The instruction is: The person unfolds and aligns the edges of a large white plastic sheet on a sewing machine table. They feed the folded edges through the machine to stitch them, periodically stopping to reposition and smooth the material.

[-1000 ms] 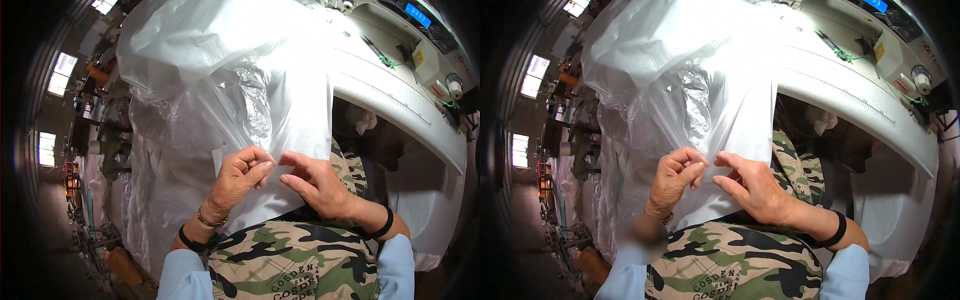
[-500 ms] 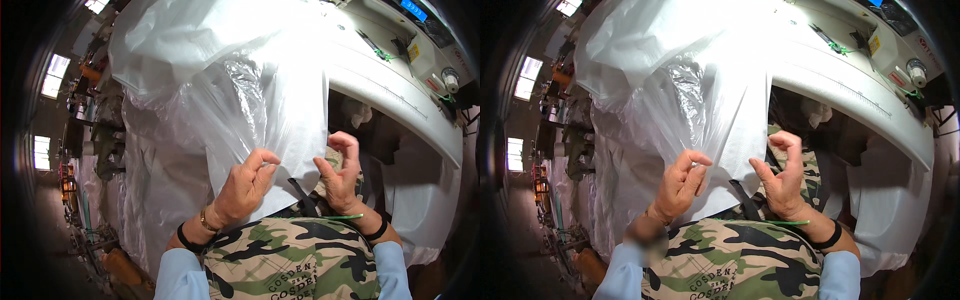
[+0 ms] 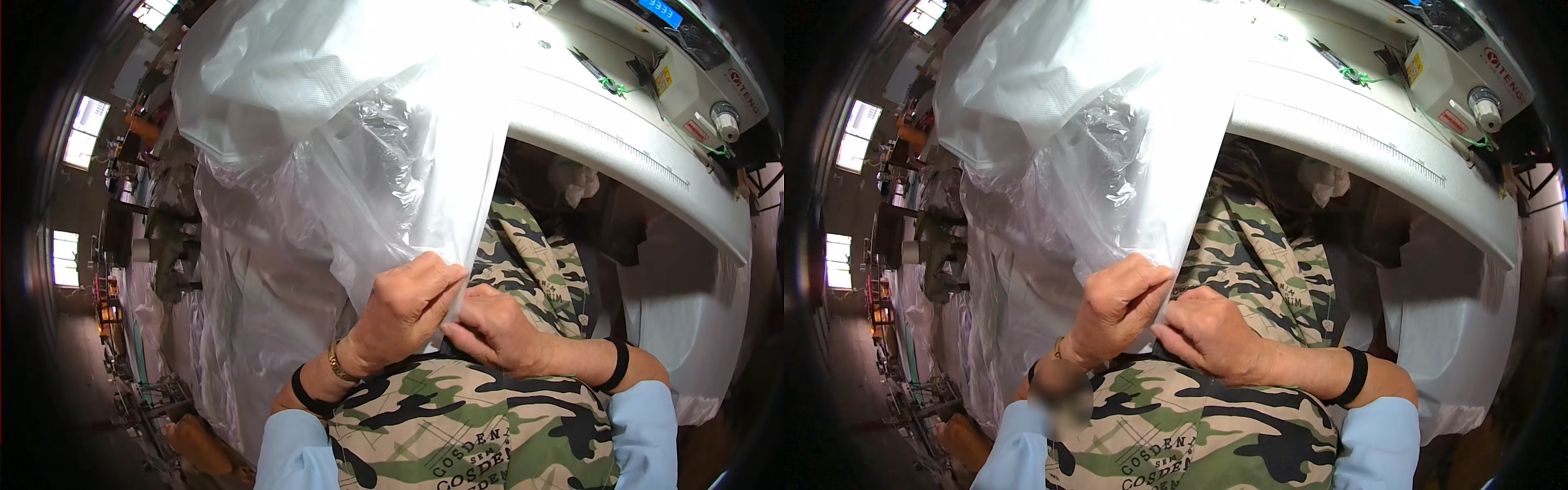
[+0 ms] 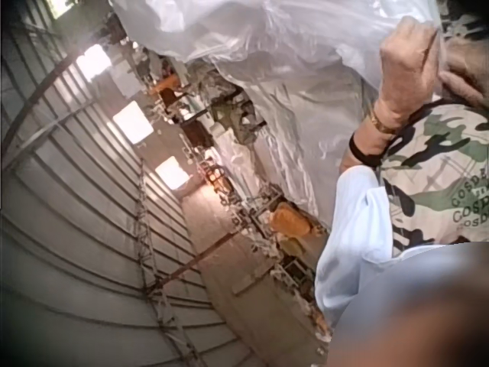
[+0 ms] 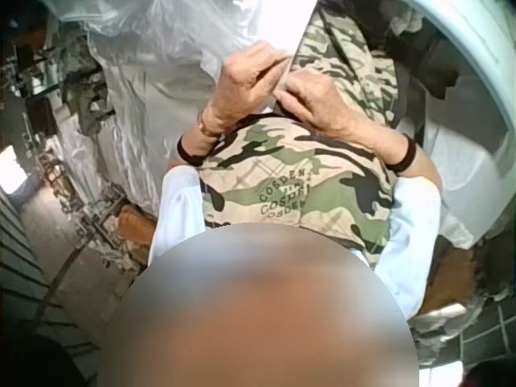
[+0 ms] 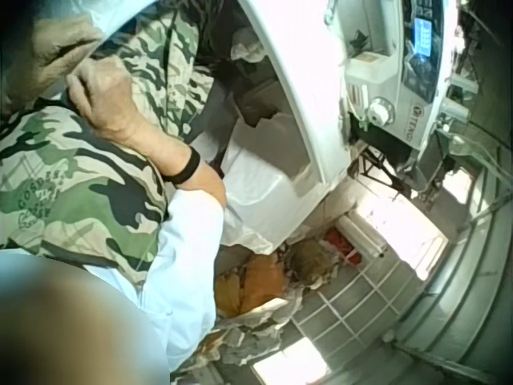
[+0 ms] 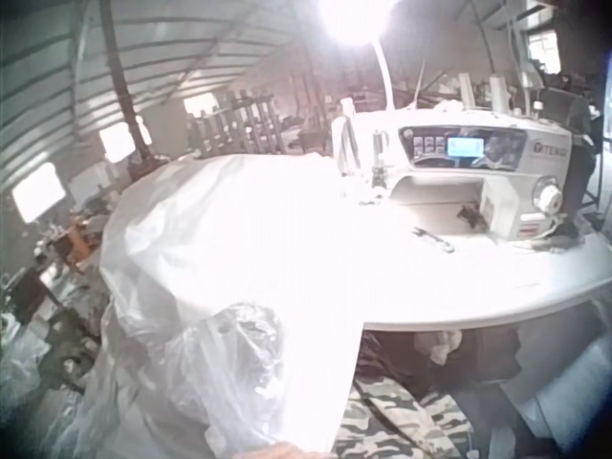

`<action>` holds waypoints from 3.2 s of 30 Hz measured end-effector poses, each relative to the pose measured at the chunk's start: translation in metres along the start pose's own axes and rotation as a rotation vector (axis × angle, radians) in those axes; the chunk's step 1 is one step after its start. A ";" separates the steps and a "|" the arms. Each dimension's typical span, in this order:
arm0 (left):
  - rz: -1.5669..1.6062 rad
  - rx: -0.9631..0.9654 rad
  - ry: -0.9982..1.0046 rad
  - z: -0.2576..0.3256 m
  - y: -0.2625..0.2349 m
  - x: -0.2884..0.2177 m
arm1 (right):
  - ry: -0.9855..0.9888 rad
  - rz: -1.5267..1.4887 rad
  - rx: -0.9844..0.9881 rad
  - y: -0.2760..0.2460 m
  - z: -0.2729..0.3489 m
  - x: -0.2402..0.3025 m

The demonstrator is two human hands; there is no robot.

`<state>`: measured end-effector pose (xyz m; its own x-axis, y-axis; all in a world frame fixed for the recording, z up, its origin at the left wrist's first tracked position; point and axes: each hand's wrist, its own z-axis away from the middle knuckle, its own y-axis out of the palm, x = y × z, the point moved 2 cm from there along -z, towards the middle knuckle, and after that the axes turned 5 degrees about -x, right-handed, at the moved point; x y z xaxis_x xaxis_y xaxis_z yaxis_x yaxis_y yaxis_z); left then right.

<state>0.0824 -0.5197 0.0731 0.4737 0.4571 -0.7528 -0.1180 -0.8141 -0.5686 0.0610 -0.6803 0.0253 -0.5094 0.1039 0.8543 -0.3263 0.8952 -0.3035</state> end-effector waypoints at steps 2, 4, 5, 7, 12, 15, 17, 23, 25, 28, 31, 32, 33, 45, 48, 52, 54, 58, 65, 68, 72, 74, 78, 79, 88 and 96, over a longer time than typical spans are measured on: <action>0.052 0.000 -0.030 0.002 0.000 0.007 | -0.050 0.027 0.008 0.003 -0.004 0.001; 0.101 -0.004 -0.064 0.004 -0.003 0.010 | -0.107 0.048 0.100 0.005 -0.008 0.002; 0.197 0.029 -0.170 0.005 -0.005 0.012 | -0.135 0.085 0.141 0.006 -0.011 0.002; 0.301 0.075 -0.297 0.007 -0.005 0.019 | -0.229 0.169 0.206 0.005 -0.016 0.000; 0.281 -0.003 -0.379 0.006 -0.024 0.018 | -0.444 0.064 0.234 -0.008 -0.043 -0.013; -0.061 -0.030 -0.207 0.005 -0.049 0.004 | 0.119 -0.095 -0.233 -0.030 -0.060 -0.059; -0.308 -0.043 -0.020 -0.007 -0.057 -0.013 | 0.236 0.030 -0.507 -0.022 -0.083 -0.080; -0.274 0.143 0.071 -0.019 -0.055 -0.035 | -0.505 0.255 0.026 0.046 -0.141 -0.034; -0.356 0.239 0.063 -0.011 -0.044 -0.022 | -0.356 0.049 -0.004 0.044 -0.128 -0.059; -0.366 0.200 0.074 0.003 -0.026 -0.006 | -0.129 -0.278 -0.020 0.034 -0.104 -0.087; -0.288 0.123 0.049 0.011 -0.009 0.012 | 0.354 -0.474 -0.201 -0.025 -0.096 -0.114; -0.282 0.124 0.054 0.010 -0.005 0.009 | 0.501 -0.614 -0.242 -0.040 -0.095 -0.122; -0.254 0.105 0.009 0.011 -0.003 0.008 | 0.510 -0.676 -0.294 -0.048 -0.097 -0.117; -0.106 0.008 -0.150 0.028 0.009 0.014 | 0.461 -0.634 -0.486 -0.019 -0.089 -0.108; -0.063 0.025 -0.083 0.032 0.017 0.034 | 0.537 -0.063 -0.432 -0.040 -0.090 -0.097; -0.012 0.117 -0.069 0.015 0.025 0.041 | -0.038 0.871 -0.595 -0.078 -0.109 -0.078; -0.016 0.130 -0.038 0.004 0.029 0.045 | 0.048 1.018 -0.439 -0.100 -0.135 -0.089; -0.111 0.136 -0.020 -0.014 0.031 0.058 | 0.107 1.067 -0.199 -0.135 -0.169 -0.118; -0.123 0.055 0.002 -0.060 0.023 0.085 | 0.192 0.943 -0.015 -0.161 -0.192 -0.134; -0.111 0.028 0.014 -0.089 0.022 0.084 | 0.212 0.938 0.034 -0.163 -0.196 -0.135; -0.135 0.028 0.023 -0.126 0.022 0.084 | 0.174 0.935 0.033 -0.162 -0.195 -0.137; -0.174 0.019 0.034 -0.142 0.023 0.089 | 0.183 0.942 0.054 -0.162 -0.195 -0.133; -0.192 -0.027 0.057 -0.175 0.028 0.088 | 0.145 0.935 0.049 -0.167 -0.192 -0.134; -0.212 -0.030 0.031 -0.183 0.027 0.086 | 0.141 0.926 0.040 -0.167 -0.193 -0.131; -0.052 -0.148 -0.064 -0.191 0.035 0.062 | 0.075 0.847 -0.064 -0.167 -0.193 -0.134; -0.437 -0.246 0.098 -0.085 -0.001 0.079 | 0.001 0.471 -0.389 -0.153 -0.147 -0.109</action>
<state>0.1940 -0.5130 0.0426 0.5140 0.7475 -0.4207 0.3132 -0.6201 -0.7193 0.2838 -0.7650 0.0408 -0.5273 0.5274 0.6662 0.2491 0.8456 -0.4722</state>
